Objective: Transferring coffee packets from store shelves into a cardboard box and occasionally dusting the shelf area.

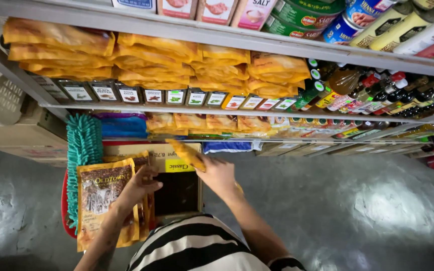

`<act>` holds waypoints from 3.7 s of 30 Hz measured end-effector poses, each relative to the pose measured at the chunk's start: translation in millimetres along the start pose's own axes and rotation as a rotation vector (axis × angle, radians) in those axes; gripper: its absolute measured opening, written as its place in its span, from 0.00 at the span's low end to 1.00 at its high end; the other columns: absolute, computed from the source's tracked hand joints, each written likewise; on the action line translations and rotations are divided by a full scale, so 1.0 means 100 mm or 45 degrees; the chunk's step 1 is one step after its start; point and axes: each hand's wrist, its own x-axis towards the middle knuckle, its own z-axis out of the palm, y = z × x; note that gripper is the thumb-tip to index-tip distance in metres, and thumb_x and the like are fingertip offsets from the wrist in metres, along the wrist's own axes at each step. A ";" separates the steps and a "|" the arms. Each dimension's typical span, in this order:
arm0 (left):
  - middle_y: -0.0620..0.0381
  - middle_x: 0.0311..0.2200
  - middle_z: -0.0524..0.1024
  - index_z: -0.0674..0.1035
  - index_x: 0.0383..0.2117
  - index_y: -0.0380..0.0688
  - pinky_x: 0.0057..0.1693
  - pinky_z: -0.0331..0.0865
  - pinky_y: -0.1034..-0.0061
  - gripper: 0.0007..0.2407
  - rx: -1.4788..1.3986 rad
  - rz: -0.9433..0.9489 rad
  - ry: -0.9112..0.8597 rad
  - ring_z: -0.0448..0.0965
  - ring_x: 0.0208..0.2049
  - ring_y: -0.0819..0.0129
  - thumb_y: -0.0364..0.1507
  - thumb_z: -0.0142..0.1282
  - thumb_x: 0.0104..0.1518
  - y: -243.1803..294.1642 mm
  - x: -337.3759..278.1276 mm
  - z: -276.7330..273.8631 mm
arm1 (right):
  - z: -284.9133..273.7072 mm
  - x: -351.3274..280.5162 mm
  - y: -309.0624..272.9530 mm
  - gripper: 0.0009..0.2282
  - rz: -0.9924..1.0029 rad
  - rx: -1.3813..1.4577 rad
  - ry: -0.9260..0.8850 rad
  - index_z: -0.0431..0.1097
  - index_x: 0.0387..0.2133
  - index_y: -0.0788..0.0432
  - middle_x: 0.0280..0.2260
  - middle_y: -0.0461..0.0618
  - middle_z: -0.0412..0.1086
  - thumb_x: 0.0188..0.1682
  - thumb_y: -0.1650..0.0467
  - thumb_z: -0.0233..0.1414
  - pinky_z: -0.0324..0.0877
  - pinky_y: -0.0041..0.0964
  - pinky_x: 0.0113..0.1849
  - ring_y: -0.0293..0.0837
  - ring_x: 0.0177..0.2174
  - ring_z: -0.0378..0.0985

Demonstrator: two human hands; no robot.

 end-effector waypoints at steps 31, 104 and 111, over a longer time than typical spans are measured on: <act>0.55 0.33 0.85 0.85 0.39 0.32 0.39 0.76 0.79 0.11 -0.375 0.205 0.131 0.81 0.31 0.76 0.28 0.67 0.56 2.01 -0.09 0.72 | 0.31 0.14 0.26 0.09 0.760 1.846 0.286 0.75 0.45 0.65 0.41 0.48 0.76 0.52 0.76 0.59 0.72 0.34 0.44 0.38 0.40 0.77; 0.34 0.40 0.76 0.71 0.42 0.38 0.46 0.68 0.44 0.12 1.020 -0.021 1.172 0.75 0.42 0.32 0.37 0.44 0.72 -0.37 -1.10 -1.44 | 1.18 -1.26 -0.37 0.30 0.365 0.112 -0.161 0.60 0.62 0.54 0.53 0.60 0.62 0.43 0.74 0.59 0.65 0.56 0.52 0.64 0.52 0.64; 0.33 0.39 0.76 0.70 0.44 0.37 0.46 0.67 0.45 0.13 0.924 -0.108 1.265 0.75 0.41 0.31 0.37 0.42 0.73 -0.13 -1.13 -1.36 | 0.71 -0.40 -1.65 0.20 -0.711 0.194 -0.303 0.66 0.43 0.47 0.57 0.51 0.66 0.36 0.67 0.63 0.66 0.59 0.52 0.54 0.54 0.68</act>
